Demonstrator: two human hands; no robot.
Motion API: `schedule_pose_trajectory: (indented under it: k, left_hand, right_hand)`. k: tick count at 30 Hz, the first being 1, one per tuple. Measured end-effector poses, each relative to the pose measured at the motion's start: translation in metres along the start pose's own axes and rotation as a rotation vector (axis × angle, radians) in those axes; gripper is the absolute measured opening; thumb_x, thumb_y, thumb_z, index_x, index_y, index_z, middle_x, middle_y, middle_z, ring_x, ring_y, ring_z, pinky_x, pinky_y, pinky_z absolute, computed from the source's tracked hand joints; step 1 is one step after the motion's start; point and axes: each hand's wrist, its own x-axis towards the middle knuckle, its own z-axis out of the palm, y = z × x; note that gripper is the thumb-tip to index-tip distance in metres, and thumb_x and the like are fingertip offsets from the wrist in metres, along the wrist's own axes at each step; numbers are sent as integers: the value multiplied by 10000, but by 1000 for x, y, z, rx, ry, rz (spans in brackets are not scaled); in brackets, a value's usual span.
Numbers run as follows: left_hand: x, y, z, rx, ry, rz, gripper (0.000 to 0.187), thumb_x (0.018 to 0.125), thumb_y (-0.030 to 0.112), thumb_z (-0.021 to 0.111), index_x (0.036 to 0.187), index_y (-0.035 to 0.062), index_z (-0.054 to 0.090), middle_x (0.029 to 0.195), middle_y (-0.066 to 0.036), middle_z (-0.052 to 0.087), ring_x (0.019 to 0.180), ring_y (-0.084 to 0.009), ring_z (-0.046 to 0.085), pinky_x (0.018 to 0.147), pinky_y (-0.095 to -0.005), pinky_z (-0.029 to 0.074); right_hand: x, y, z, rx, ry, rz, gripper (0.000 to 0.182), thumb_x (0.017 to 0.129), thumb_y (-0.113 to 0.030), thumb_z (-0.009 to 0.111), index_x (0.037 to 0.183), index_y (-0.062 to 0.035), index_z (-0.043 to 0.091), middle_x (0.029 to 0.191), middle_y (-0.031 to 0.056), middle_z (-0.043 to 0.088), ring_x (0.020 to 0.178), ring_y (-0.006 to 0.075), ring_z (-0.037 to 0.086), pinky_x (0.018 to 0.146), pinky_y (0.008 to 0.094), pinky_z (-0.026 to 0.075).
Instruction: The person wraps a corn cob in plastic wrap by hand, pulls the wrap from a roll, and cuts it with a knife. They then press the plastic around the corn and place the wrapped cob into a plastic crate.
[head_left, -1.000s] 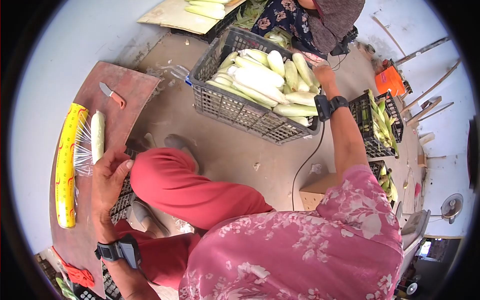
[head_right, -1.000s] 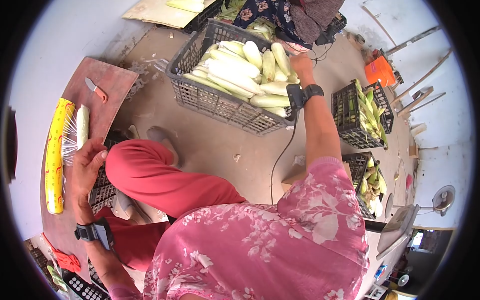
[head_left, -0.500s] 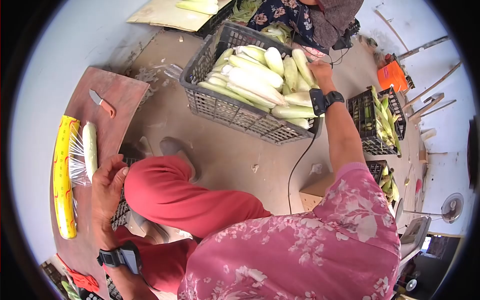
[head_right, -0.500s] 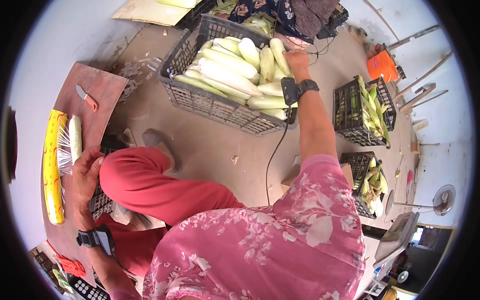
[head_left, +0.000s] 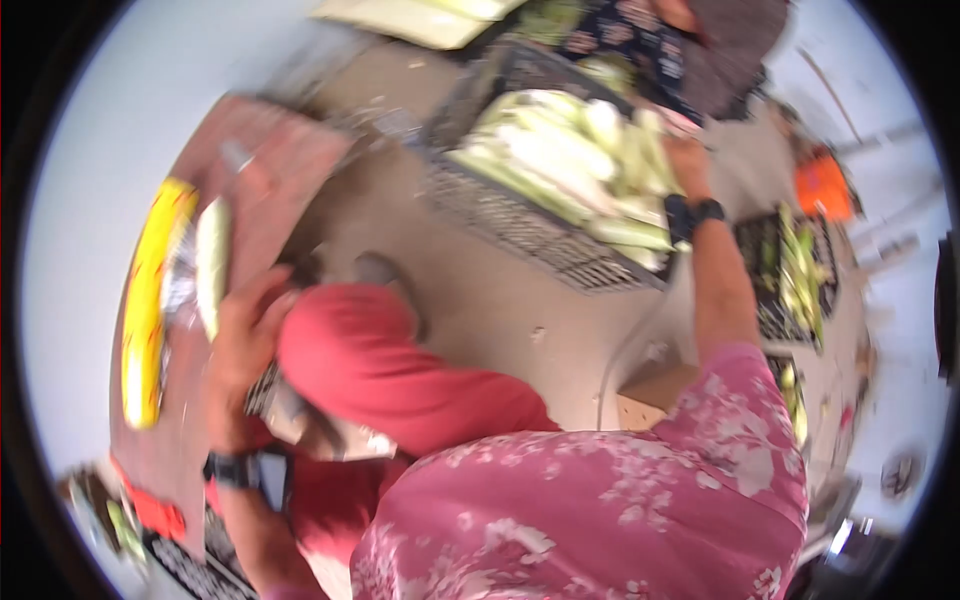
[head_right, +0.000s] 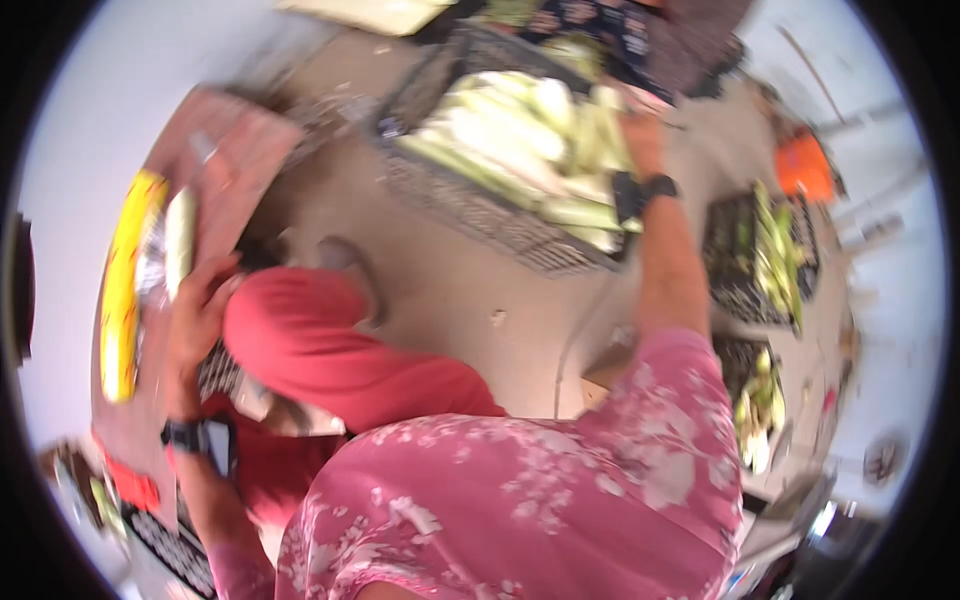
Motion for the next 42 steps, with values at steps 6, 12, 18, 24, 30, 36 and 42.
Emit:
schedule_pose_trajectory:
  k: [6,12,18,24,30,36,42]
  left_hand:
    - [-12,-1,-16,84,-46,-59,368,833,172,678,1137,-24,610,955,-215,665,877,-306,659,782,-374,506]
    - [-31,9,-57,272,-278,-176,300,850,165,687,1085,-9,620,866,-126,671,806,-209,635,722,-329,497]
    - [-43,-36,-96,398,-237,-372,354,790,293,727,999,11,684,908,-182,687,891,-300,664,786,-388,505]
    - [-35,-77,-103,286,-75,-641,269,761,198,766,893,-10,656,795,-145,677,781,-268,658,687,-380,507]
    - [-47,-103,-99,411,-101,-480,344,724,264,790,881,-11,656,804,-169,677,776,-310,657,692,-376,501]
    - [-59,-142,-94,253,-28,-474,264,722,195,802,836,23,638,719,-117,627,687,-243,603,617,-366,450]
    - [-62,-156,-102,-133,108,-619,229,793,172,714,848,-24,607,728,-117,634,607,-194,631,536,-327,482]
  right_hand:
    - [-3,70,63,-26,-74,-341,99,786,-111,565,700,-82,605,679,111,594,653,293,617,573,433,477]
    - [44,17,8,444,-147,423,211,856,-207,587,958,-57,696,923,135,700,837,290,674,750,388,516]
    - [124,-146,-109,960,-98,285,201,873,-137,653,1037,-22,673,907,53,691,829,125,623,773,262,484]
    - [174,-346,-183,1428,-225,-155,238,832,-74,687,1060,-33,633,955,49,677,866,129,630,791,277,506]
    - [196,-493,-253,1261,-162,-659,459,781,-42,677,1217,-93,546,1228,91,572,1044,243,596,910,402,455]
    - [225,-574,-258,993,-99,-781,684,741,-30,707,1353,-202,455,1461,41,364,1315,257,378,1000,563,348]
    - [249,-613,-252,884,-99,-1035,740,704,-17,728,1354,-251,463,1389,15,417,1294,248,380,984,504,356]
